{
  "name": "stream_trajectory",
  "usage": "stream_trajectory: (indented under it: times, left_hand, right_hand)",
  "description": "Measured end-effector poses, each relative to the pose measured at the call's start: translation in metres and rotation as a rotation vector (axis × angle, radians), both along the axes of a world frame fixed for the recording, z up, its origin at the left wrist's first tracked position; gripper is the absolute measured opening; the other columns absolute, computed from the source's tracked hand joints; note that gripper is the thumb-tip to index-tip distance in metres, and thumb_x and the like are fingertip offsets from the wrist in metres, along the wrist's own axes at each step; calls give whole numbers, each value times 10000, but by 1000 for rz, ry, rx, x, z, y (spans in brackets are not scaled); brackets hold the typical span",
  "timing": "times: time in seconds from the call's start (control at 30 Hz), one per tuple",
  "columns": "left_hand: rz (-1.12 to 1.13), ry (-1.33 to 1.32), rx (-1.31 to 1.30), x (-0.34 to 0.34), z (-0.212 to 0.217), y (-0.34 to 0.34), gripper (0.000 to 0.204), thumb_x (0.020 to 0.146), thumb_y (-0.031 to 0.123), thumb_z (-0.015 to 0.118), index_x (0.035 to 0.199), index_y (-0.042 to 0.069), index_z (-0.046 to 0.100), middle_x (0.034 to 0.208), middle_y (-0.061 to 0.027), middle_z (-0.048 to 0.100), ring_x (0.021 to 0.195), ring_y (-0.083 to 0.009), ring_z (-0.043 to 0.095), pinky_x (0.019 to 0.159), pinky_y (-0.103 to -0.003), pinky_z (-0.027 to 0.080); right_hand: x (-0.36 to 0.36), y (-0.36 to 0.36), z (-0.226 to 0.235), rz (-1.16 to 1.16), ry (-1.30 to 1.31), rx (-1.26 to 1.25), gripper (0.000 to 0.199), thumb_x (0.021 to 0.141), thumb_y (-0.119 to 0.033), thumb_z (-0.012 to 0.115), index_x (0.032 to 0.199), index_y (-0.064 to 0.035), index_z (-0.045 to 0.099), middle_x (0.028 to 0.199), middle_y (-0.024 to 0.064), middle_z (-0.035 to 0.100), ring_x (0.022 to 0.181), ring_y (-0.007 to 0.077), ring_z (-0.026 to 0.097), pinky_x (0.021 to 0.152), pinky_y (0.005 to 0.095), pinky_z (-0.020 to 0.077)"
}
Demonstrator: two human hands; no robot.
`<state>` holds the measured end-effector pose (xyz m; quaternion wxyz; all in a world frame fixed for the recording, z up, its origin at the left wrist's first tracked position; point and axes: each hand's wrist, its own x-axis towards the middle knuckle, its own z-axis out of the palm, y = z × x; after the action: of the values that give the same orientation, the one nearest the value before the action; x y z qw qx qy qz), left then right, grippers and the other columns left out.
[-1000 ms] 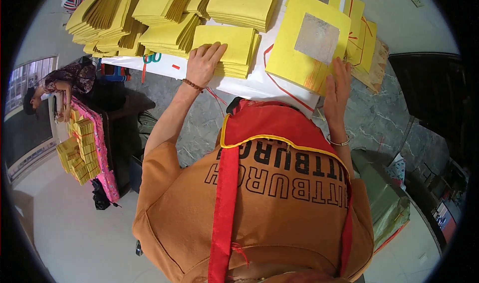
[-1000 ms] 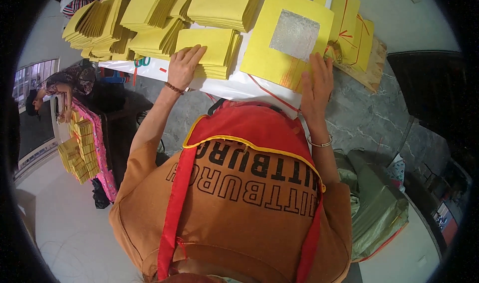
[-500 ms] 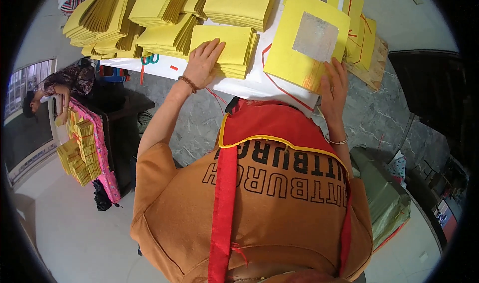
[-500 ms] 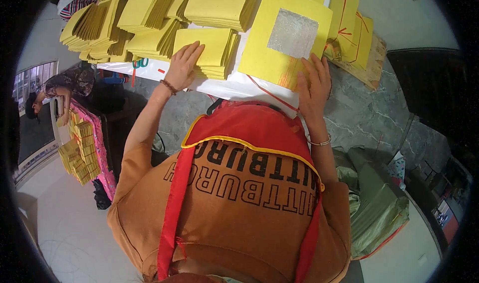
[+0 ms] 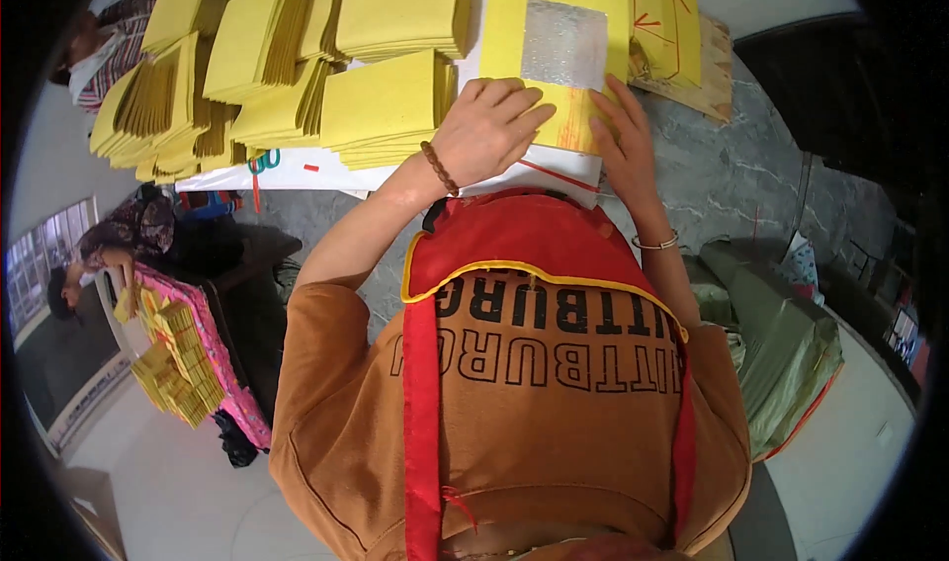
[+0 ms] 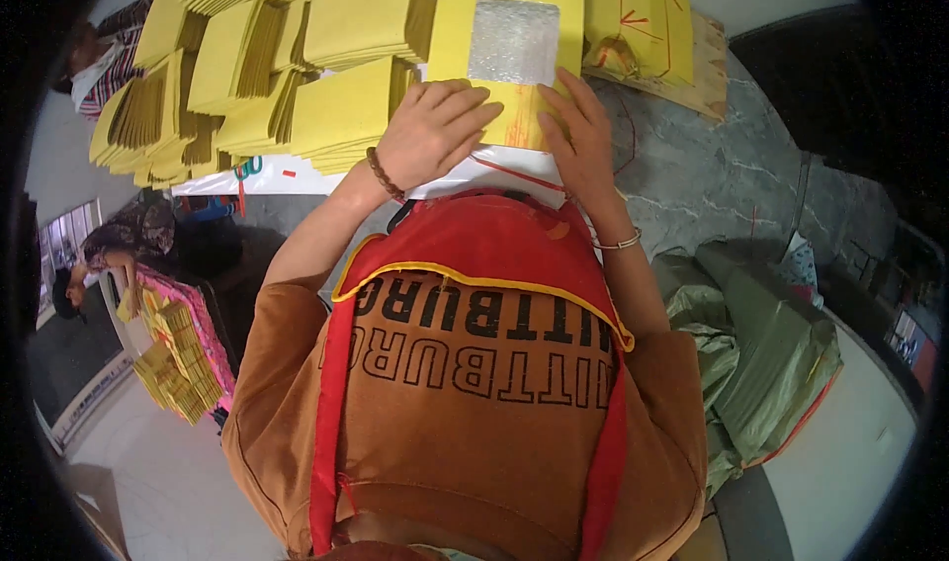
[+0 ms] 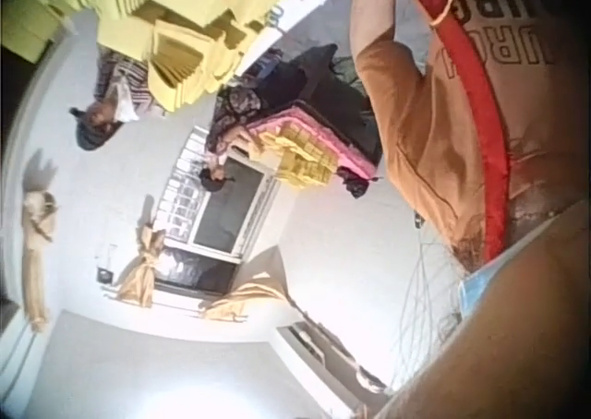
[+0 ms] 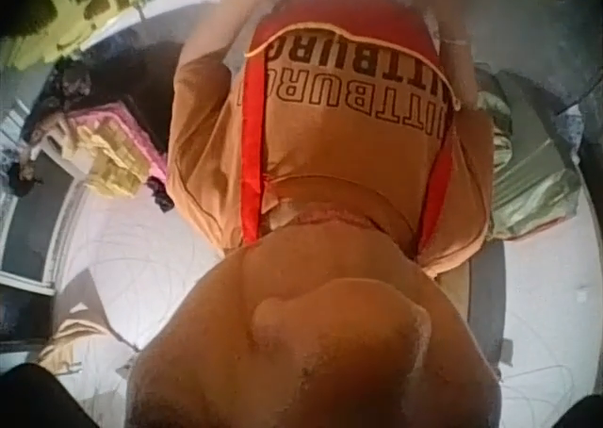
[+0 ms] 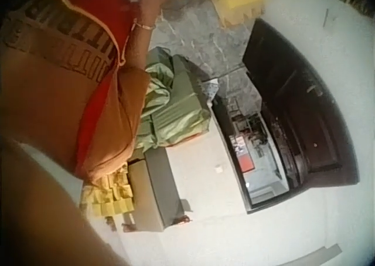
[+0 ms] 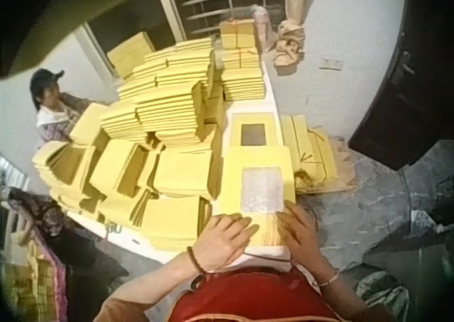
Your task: Assembling and stacking yellow joss paper sheets with silver foil centers.
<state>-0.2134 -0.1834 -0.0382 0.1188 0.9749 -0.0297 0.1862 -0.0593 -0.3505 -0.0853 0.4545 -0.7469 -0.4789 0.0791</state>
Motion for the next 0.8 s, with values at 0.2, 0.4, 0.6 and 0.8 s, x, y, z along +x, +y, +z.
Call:
stream_trajectory:
  times: [0.2,0.4,0.6,0.8]
  left_hand:
    - [-76,61,40,7,2,6,380,780,305,650,1085,83,602,1092,-55,586,1029,-221,511,829,-344,388]
    - [-99,35,73,9,2,6,318,781,287,656,1022,83,617,1018,-42,600,982,-202,523,803,-336,402]
    - [-108,-65,-74,18,0,13,129,806,165,640,888,66,647,791,-44,612,753,-200,579,646,-310,470]
    - [-2,-1,-347,22,-2,20,126,849,157,610,867,42,656,727,-98,605,681,-257,583,603,-353,481]
  right_hand:
    - [6,-4,-2,12,117,26,268,910,-159,511,1123,-44,624,1332,124,485,1222,284,449,1014,373,341]
    - [8,-6,-4,10,203,19,270,927,-173,485,1119,-51,630,1332,113,489,1234,262,431,1037,354,309]
    - [13,-8,-3,52,450,89,400,986,-263,348,1118,-7,624,1346,105,478,1262,228,400,1058,344,277]
    - [11,-8,-3,61,510,136,506,998,-343,276,1106,7,625,1365,121,452,1275,238,385,1068,345,260]
